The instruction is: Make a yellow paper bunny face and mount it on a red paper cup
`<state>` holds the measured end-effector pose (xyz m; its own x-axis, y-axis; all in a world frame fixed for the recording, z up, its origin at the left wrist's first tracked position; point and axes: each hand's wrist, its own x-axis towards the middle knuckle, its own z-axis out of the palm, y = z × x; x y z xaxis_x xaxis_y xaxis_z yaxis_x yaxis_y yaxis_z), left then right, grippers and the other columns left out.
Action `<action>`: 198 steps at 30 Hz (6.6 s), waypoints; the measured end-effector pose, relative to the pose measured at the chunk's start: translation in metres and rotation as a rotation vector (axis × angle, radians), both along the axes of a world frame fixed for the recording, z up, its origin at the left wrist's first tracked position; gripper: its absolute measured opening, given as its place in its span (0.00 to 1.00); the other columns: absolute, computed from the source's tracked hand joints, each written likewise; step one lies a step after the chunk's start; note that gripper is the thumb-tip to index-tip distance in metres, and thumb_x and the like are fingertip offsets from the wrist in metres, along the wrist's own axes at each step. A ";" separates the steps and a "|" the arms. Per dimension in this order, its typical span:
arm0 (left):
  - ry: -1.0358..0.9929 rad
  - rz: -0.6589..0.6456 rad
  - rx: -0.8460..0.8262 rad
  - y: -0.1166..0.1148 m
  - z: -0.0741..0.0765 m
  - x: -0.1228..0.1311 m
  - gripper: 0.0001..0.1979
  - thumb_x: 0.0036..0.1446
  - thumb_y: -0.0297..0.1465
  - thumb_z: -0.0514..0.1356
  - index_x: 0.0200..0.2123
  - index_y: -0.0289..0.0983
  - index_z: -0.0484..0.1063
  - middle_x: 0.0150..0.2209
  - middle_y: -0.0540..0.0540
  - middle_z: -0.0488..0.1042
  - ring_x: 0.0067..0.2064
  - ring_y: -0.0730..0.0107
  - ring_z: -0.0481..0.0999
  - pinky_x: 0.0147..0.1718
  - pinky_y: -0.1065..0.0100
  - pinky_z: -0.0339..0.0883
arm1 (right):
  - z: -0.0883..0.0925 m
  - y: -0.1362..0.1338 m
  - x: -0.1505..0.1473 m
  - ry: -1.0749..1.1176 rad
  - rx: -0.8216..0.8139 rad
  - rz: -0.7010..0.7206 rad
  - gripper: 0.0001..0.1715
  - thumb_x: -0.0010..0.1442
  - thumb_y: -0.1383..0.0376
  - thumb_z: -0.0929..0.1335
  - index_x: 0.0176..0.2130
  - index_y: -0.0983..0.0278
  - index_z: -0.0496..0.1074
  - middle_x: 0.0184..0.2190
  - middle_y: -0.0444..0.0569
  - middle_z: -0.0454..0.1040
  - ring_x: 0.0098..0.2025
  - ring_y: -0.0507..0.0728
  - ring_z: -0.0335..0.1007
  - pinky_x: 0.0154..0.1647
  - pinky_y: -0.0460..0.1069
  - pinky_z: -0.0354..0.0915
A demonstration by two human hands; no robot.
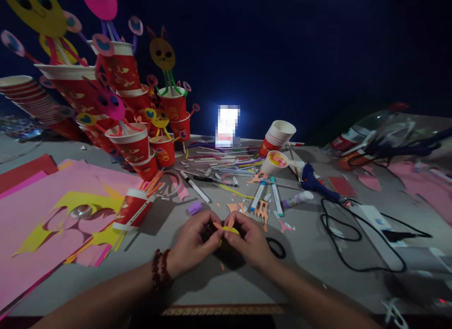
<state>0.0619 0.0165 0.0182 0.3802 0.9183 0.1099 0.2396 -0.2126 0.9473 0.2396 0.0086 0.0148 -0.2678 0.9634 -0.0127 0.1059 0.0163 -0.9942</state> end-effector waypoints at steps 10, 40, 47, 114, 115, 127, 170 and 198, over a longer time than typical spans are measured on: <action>0.006 0.009 0.005 -0.001 -0.003 0.001 0.02 0.58 0.29 0.57 0.32 0.38 0.67 0.30 0.48 0.71 0.32 0.68 0.70 0.31 0.71 0.65 | 0.005 0.000 0.001 -0.041 0.045 0.011 0.07 0.56 0.64 0.68 0.29 0.61 0.64 0.28 0.42 0.67 0.31 0.53 0.62 0.33 0.46 0.59; 0.031 0.045 0.051 0.000 -0.002 0.002 0.01 0.56 0.27 0.57 0.32 0.38 0.66 0.30 0.48 0.72 0.32 0.68 0.72 0.32 0.69 0.64 | 0.009 0.002 0.002 0.015 -0.030 0.010 0.06 0.55 0.62 0.68 0.32 0.62 0.66 0.28 0.42 0.65 0.30 0.53 0.61 0.30 0.46 0.58; 0.020 0.038 0.021 -0.001 -0.001 0.001 0.01 0.56 0.28 0.58 0.32 0.39 0.67 0.30 0.48 0.72 0.32 0.68 0.71 0.30 0.71 0.65 | 0.008 0.004 0.002 0.007 -0.049 -0.031 0.08 0.54 0.61 0.68 0.28 0.62 0.66 0.24 0.41 0.63 0.26 0.52 0.57 0.27 0.45 0.56; -0.734 -0.242 -0.835 0.007 -0.007 0.005 0.16 0.45 0.35 0.73 0.32 0.34 0.73 0.27 0.51 0.73 0.23 0.80 0.69 0.23 0.78 0.61 | 0.013 0.006 0.009 0.133 0.211 0.098 0.13 0.57 0.54 0.71 0.39 0.59 0.75 0.44 0.52 0.70 0.51 0.62 0.66 0.50 0.55 0.63; -0.734 -0.262 -0.829 0.007 -0.006 0.005 0.16 0.45 0.35 0.73 0.32 0.35 0.72 0.28 0.50 0.73 0.23 0.80 0.68 0.23 0.77 0.61 | 0.013 0.006 0.010 0.134 0.199 0.111 0.14 0.57 0.53 0.71 0.37 0.59 0.76 0.43 0.52 0.70 0.50 0.62 0.66 0.51 0.56 0.63; -0.578 -0.094 -0.607 0.013 -0.002 -0.001 0.12 0.53 0.37 0.68 0.34 0.36 0.72 0.33 0.49 0.71 0.31 0.74 0.68 0.29 0.74 0.59 | 0.018 0.012 0.019 0.045 0.276 0.085 0.07 0.58 0.60 0.71 0.31 0.60 0.70 0.34 0.48 0.72 0.40 0.59 0.69 0.44 0.53 0.64; -0.402 0.173 -0.317 0.013 -0.011 -0.001 0.17 0.60 0.43 0.59 0.26 0.37 0.68 0.22 0.53 0.64 0.25 0.72 0.62 0.26 0.71 0.57 | 0.005 0.014 0.021 0.147 -0.139 -0.030 0.15 0.50 0.57 0.72 0.30 0.62 0.65 0.25 0.40 0.64 0.28 0.51 0.60 0.29 0.45 0.58; -0.383 -0.134 -0.256 0.001 -0.009 0.003 0.12 0.60 0.37 0.60 0.32 0.38 0.62 0.31 0.51 0.64 0.32 0.72 0.63 0.31 0.73 0.60 | 0.005 0.011 0.017 0.112 -0.048 0.099 0.19 0.55 0.54 0.72 0.38 0.62 0.65 0.31 0.43 0.68 0.28 0.51 0.65 0.28 0.45 0.64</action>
<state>0.0649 0.0176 0.0090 0.4737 0.8797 0.0420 -0.1503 0.0338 0.9881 0.2569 0.0191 0.0202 -0.3641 0.9311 -0.0225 -0.0056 -0.0264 -0.9996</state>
